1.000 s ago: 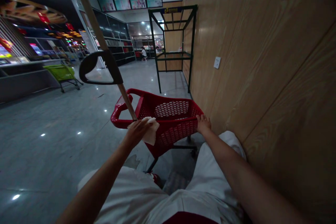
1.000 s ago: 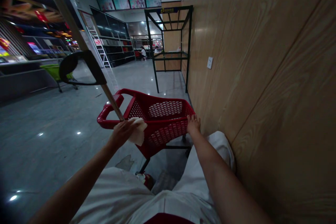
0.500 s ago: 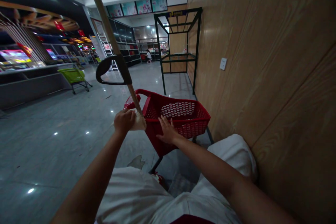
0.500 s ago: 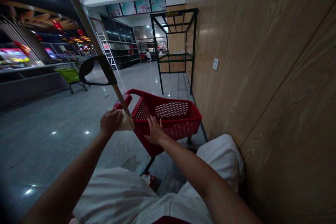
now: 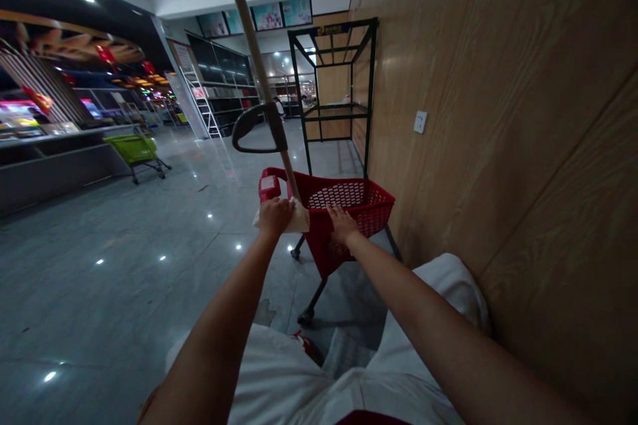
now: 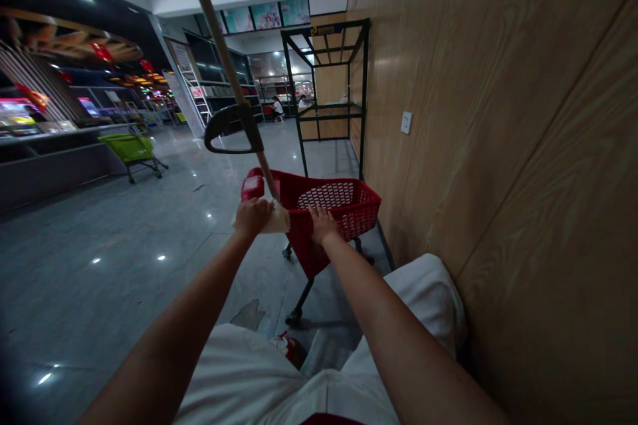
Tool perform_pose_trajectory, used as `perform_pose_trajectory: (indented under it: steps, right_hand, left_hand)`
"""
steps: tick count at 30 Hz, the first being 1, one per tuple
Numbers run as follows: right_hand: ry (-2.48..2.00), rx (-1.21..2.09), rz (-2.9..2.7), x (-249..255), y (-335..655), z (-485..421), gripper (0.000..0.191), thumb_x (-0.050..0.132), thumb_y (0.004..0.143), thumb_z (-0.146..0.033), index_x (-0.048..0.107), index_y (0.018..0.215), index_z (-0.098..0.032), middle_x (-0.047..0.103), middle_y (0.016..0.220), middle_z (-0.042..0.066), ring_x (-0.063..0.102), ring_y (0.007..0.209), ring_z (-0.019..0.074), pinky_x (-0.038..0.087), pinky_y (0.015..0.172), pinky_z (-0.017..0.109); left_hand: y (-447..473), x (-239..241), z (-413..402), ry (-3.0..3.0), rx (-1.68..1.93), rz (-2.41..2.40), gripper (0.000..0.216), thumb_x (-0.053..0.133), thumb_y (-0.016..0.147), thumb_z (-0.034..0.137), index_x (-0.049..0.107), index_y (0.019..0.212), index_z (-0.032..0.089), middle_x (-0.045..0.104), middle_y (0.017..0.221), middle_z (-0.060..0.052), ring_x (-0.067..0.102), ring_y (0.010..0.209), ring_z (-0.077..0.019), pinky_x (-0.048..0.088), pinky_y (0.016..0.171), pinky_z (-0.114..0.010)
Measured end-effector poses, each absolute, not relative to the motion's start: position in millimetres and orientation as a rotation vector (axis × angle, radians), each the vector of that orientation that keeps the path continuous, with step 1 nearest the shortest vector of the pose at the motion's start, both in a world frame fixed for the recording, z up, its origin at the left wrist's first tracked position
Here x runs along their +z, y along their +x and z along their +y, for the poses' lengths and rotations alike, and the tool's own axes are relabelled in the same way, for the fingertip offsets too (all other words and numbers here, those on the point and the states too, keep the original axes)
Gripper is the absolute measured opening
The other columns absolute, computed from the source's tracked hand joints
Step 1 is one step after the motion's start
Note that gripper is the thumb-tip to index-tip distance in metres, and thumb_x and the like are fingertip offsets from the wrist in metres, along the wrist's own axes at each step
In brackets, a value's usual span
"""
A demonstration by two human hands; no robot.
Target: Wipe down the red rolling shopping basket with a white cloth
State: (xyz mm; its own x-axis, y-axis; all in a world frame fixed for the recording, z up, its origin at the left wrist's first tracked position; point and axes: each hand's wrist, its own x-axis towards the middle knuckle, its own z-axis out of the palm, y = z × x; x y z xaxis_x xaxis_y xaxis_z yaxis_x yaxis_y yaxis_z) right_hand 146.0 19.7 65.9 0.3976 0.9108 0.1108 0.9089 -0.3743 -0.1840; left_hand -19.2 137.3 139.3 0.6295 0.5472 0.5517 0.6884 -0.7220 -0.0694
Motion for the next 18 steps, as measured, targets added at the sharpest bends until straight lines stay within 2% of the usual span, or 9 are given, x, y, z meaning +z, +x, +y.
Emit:
perform_pose_trajectory:
  steps: [3,5,8,10,12,14,18]
  right_hand:
    - [-2.556,0.083,-1.446,75,164,7,0.083,0.058,0.074,-0.014,0.017,0.147,-0.015,0.015,0.153,0.015,0.019,0.139,0.0254,0.017,0.111,0.041]
    - [-2.515,0.034,-1.374,82,172,-4,0.071,0.052,0.076,-0.012,0.029,0.143,-0.015,0.024,0.150,0.015,0.025,0.136,0.0254,0.020,0.109,0.042]
    - [-2.170,-0.242,-1.313,94,172,-23,0.053,0.042,0.078,-0.010,0.046,0.131,-0.016,0.047,0.135,0.013,0.043,0.123,0.0215,0.031,0.103,0.037]
    - [-1.921,-0.445,-1.230,104,161,-37,0.045,0.039,0.078,-0.009,0.051,0.121,-0.015,0.056,0.118,0.011,0.050,0.110,0.0210,0.037,0.096,0.035]
    - [-1.797,-0.573,-1.204,116,146,-48,0.037,0.039,0.077,-0.011,0.054,0.111,-0.015,0.058,0.106,0.010,0.050,0.103,0.0222,0.038,0.092,0.036]
    - [-1.798,-0.595,-1.298,130,131,-54,0.031,0.040,0.079,-0.013,0.056,0.106,-0.015,0.058,0.104,0.010,0.049,0.103,0.0225,0.037,0.092,0.036]
    - [-2.087,-0.355,-1.508,152,111,-48,0.032,0.035,0.091,-0.028,0.059,0.109,-0.016,0.062,0.106,0.011,0.057,0.096,0.0221,0.042,0.084,0.033]
  left_hand:
    - [-6,137,114,-2.742,-0.789,-0.744,0.030,0.044,0.088,0.034,0.069,0.086,0.017,0.066,0.083,-0.009,0.061,0.080,-0.0186,0.045,0.074,-0.030]
    - [0,136,97,-2.858,-0.861,-0.557,0.024,0.048,0.087,0.029,0.068,0.094,0.020,0.066,0.088,-0.007,0.060,0.080,-0.0161,0.046,0.073,-0.027]
    - [4,137,77,-3.000,-0.980,-0.313,0.022,0.049,0.087,0.024,0.066,0.101,0.022,0.066,0.091,-0.004,0.061,0.079,-0.0132,0.048,0.072,-0.024]
    - [5,138,72,-3.031,-1.064,-0.237,0.023,0.049,0.087,0.023,0.065,0.104,0.022,0.066,0.093,-0.004,0.061,0.081,-0.0129,0.049,0.073,-0.023]
    - [5,140,75,-3.028,-1.129,-0.277,0.025,0.048,0.088,0.023,0.064,0.108,0.022,0.066,0.097,-0.004,0.061,0.085,-0.0133,0.049,0.077,-0.024]
    - [5,143,86,-3.008,-1.144,-0.390,0.027,0.047,0.089,0.025,0.063,0.110,0.022,0.066,0.103,-0.005,0.061,0.090,-0.0141,0.049,0.081,-0.025]
    - [4,155,109,-2.896,-1.150,-0.676,0.030,0.046,0.089,0.026,0.061,0.115,0.023,0.064,0.113,-0.006,0.059,0.100,-0.0165,0.046,0.088,-0.028]
